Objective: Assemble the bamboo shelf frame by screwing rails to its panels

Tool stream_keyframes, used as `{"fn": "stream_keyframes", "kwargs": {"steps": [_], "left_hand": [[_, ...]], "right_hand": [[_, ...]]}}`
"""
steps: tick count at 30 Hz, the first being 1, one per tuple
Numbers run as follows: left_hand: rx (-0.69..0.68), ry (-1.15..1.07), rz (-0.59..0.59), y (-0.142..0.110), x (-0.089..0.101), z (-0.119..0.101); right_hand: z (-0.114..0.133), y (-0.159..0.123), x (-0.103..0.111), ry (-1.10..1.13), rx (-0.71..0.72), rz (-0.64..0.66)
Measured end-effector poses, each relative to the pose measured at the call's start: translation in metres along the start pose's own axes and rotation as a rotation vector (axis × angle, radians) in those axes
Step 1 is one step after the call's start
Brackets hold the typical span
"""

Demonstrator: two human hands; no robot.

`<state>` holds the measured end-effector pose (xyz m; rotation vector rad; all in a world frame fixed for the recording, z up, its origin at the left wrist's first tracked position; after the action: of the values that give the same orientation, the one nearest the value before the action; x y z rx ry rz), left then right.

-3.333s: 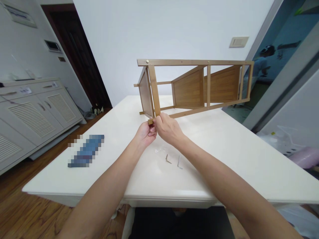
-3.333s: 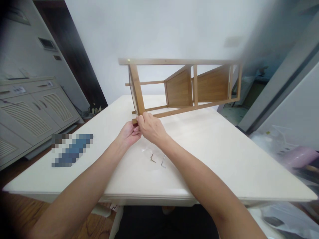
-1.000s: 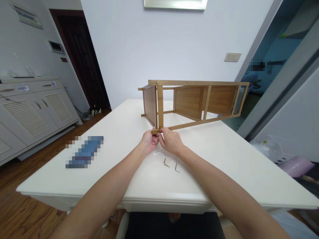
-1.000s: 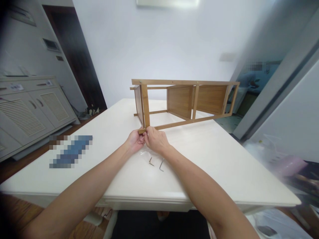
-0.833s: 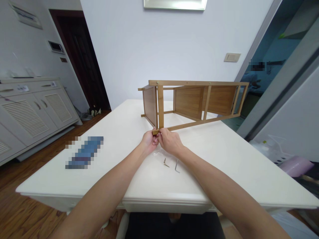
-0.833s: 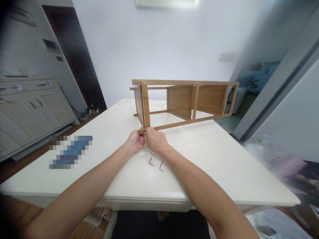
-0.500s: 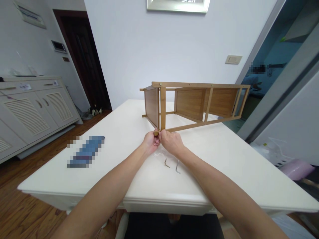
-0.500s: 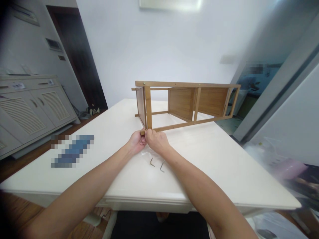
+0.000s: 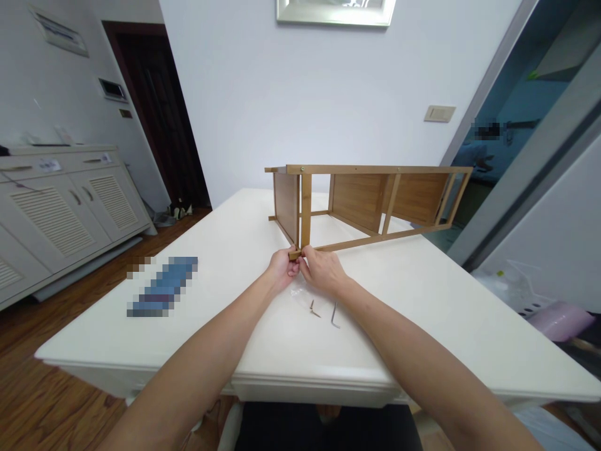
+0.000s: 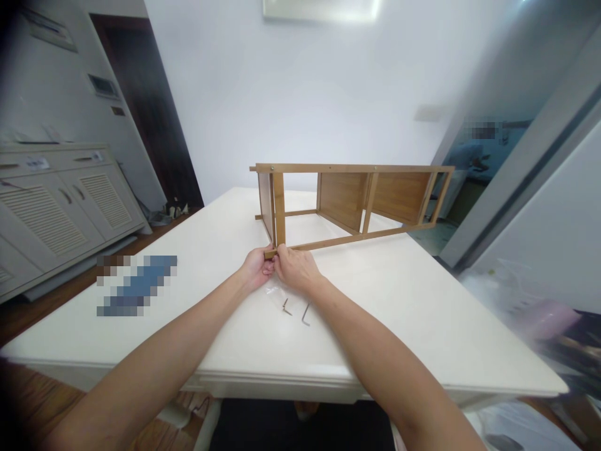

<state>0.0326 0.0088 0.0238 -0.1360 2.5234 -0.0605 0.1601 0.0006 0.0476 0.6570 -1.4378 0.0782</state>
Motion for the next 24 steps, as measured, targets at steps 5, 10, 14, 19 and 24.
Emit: {"fn": "stream_keyframes", "kwargs": {"steps": [5, 10, 14, 19, 24], "left_hand": [[-0.022, 0.092, -0.038, 0.005, 0.005, 0.002], [-0.035, 0.179, -0.062, 0.008, 0.011, 0.000], [-0.031, 0.232, -0.063, 0.010, 0.013, -0.002], [-0.013, 0.246, -0.005, 0.009, 0.011, -0.008], [0.035, 0.269, 0.018, 0.007, 0.010, -0.014]], "right_hand": [[0.003, 0.000, -0.012, -0.058, 0.013, 0.040], [0.007, 0.000, -0.019, -0.157, 0.058, 0.032], [0.010, 0.000, -0.018, -0.186, 0.081, 0.028], [0.010, 0.002, -0.017, -0.167, 0.052, 0.031], [0.003, 0.001, -0.014, -0.091, -0.005, 0.037]]}}
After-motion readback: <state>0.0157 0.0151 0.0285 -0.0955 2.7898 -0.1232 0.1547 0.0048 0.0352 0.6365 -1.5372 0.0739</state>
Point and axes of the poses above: each hand's wrist, its own y-axis towards the middle knuckle, its own x-axis out of the back of the hand, z = x × y, the point moved 1 cm from there along y, towards the middle knuckle, and after that the axes turned 12 degrees about -x, right-handed, at the moved point
